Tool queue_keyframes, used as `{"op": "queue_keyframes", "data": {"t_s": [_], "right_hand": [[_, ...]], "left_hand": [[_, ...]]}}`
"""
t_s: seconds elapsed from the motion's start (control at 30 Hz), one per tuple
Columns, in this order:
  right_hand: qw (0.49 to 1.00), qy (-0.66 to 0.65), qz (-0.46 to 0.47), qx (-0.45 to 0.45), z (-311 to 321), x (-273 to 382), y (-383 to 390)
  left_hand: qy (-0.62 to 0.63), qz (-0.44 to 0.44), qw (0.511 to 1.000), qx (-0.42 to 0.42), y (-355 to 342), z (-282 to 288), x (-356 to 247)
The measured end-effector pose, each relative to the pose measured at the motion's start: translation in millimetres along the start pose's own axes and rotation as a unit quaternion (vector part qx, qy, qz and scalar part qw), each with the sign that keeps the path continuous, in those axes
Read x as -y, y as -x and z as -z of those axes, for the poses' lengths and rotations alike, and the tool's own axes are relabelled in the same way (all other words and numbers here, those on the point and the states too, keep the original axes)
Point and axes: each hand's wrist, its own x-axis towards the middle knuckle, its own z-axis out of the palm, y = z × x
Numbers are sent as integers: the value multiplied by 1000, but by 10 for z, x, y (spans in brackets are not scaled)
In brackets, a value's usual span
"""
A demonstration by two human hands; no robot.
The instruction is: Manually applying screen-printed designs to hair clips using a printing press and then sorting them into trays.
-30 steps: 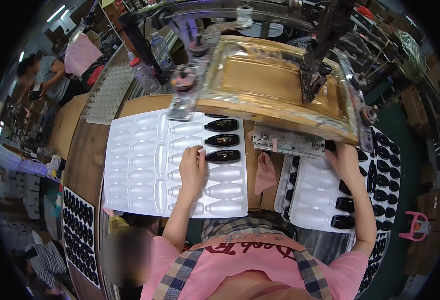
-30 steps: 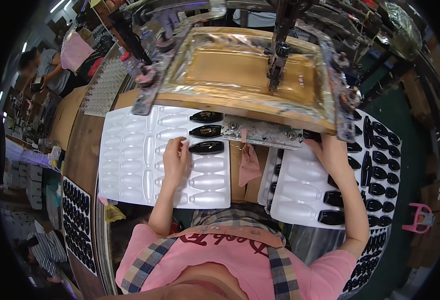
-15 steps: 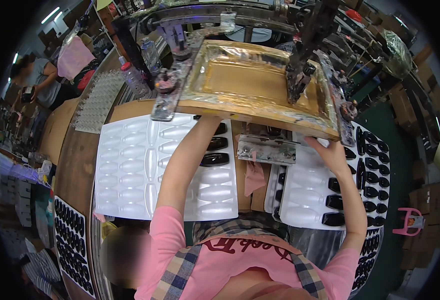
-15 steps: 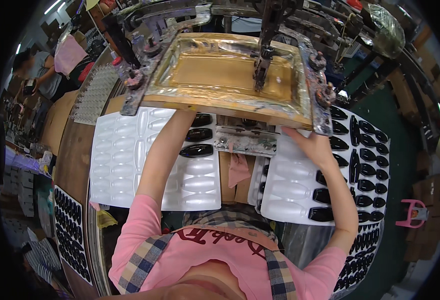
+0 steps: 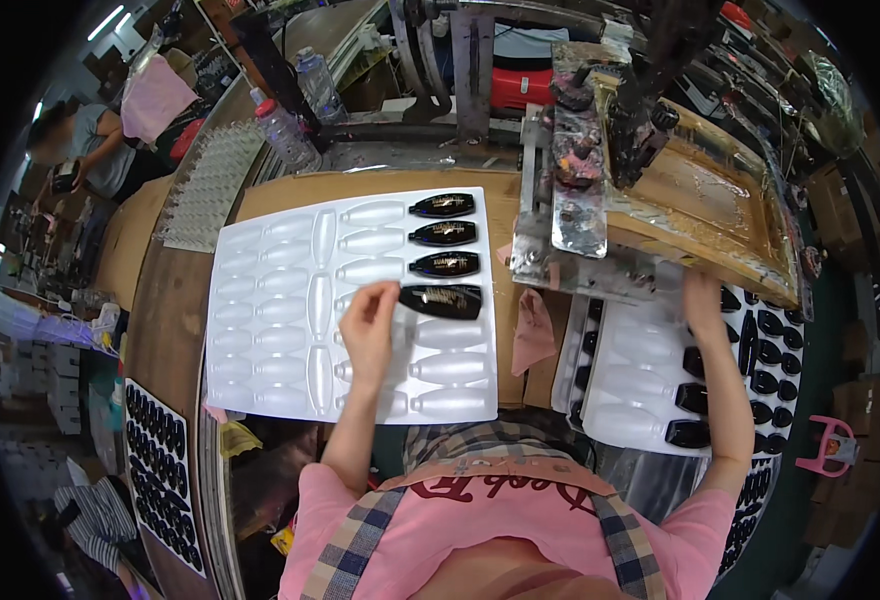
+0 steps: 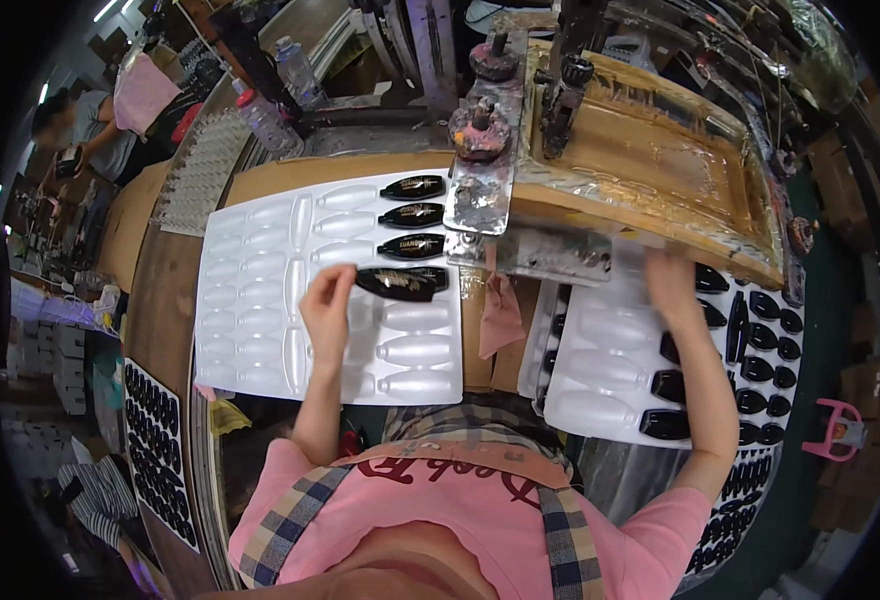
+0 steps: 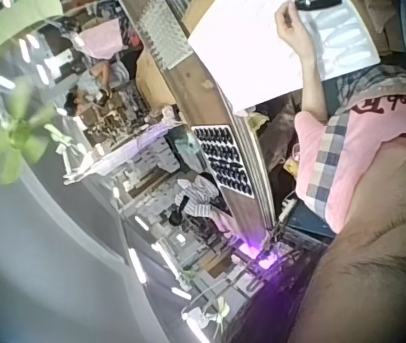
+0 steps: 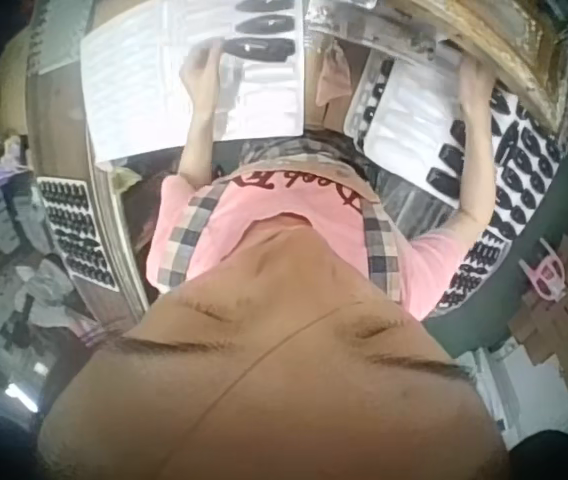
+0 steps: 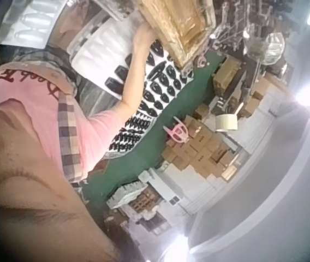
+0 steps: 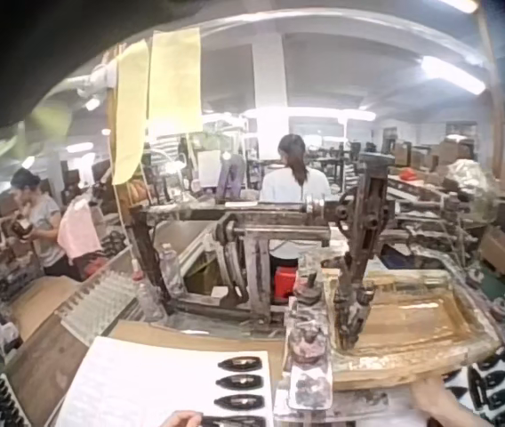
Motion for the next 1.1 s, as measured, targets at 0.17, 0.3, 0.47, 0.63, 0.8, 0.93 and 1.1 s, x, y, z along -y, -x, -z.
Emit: {"op": "queue_keyframes", "data": {"t_s": [0.17,0.3,0.47,0.63,0.8,0.93,1.1], "right_hand": [[972,215,94,28,-69,78,-99],[934,313,170,-34,-129,-79,-134],[972,193,129,-32,-49,-173,-191],[994,-63,-79,38,389,317,-24],[986,-167,4,14,600,344,195],[982,-190,-19,7,505,337,169],[977,-202,-36,65,445,723,-54]], "left_hand": [[-80,28,996,-21,423,-111,336],[-204,-29,979,-15,482,-106,435],[-135,-1,991,11,485,-86,395],[-256,-53,965,25,470,8,123],[-184,-251,950,39,-90,-288,-414],[-187,-291,914,213,-771,-1028,-532],[-267,-303,866,295,-1271,-1602,-411]]}}
